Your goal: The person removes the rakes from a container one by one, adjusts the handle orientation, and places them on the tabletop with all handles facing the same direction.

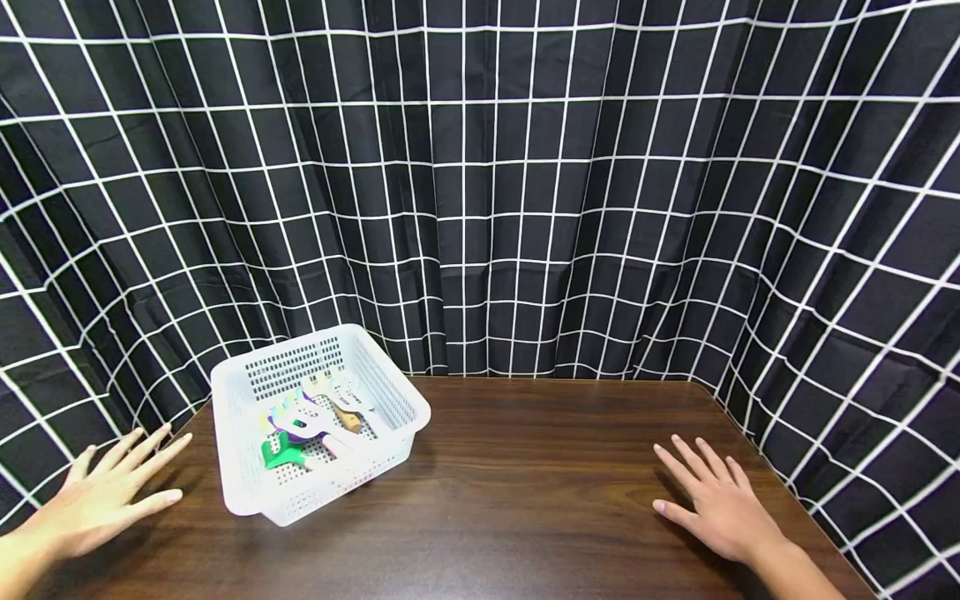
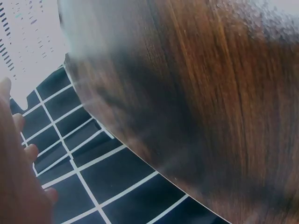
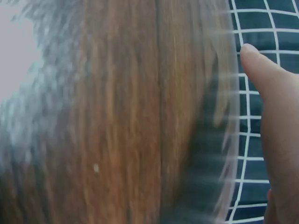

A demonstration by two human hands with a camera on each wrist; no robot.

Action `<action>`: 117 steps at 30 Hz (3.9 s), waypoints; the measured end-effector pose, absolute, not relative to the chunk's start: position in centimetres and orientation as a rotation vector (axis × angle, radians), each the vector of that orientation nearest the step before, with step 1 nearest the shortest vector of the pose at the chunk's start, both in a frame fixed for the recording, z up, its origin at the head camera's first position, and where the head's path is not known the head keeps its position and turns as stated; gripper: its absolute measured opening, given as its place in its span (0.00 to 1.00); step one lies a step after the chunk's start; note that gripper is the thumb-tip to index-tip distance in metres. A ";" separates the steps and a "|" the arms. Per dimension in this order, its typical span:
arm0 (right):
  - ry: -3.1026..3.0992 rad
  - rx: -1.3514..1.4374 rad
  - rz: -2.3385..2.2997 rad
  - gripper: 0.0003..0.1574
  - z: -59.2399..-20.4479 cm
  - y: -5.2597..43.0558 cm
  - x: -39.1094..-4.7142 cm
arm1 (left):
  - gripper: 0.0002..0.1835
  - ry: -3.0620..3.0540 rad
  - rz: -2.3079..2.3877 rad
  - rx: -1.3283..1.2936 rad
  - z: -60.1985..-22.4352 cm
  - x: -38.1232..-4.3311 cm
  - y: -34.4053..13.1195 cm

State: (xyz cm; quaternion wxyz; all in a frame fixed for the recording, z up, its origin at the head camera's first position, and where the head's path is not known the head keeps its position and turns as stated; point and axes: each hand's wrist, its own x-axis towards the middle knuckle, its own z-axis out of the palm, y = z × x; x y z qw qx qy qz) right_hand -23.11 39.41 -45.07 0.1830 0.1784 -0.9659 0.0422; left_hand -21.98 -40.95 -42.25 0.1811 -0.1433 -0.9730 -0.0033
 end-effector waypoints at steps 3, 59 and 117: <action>-2.711 0.529 0.124 0.49 -44.9 39.0 -23.4 | 0.41 -2.715 -0.017 -0.415 -42.0 -22.1 -41.0; -2.526 0.934 0.285 0.48 -41.4 26.4 -28.7 | 0.32 -2.600 -0.511 -0.380 -40.9 -25.0 -35.6; -2.427 1.117 1.090 0.48 -37.9 9.8 -29.4 | 0.39 -2.209 -1.771 -0.022 -42.8 -27.2 -31.9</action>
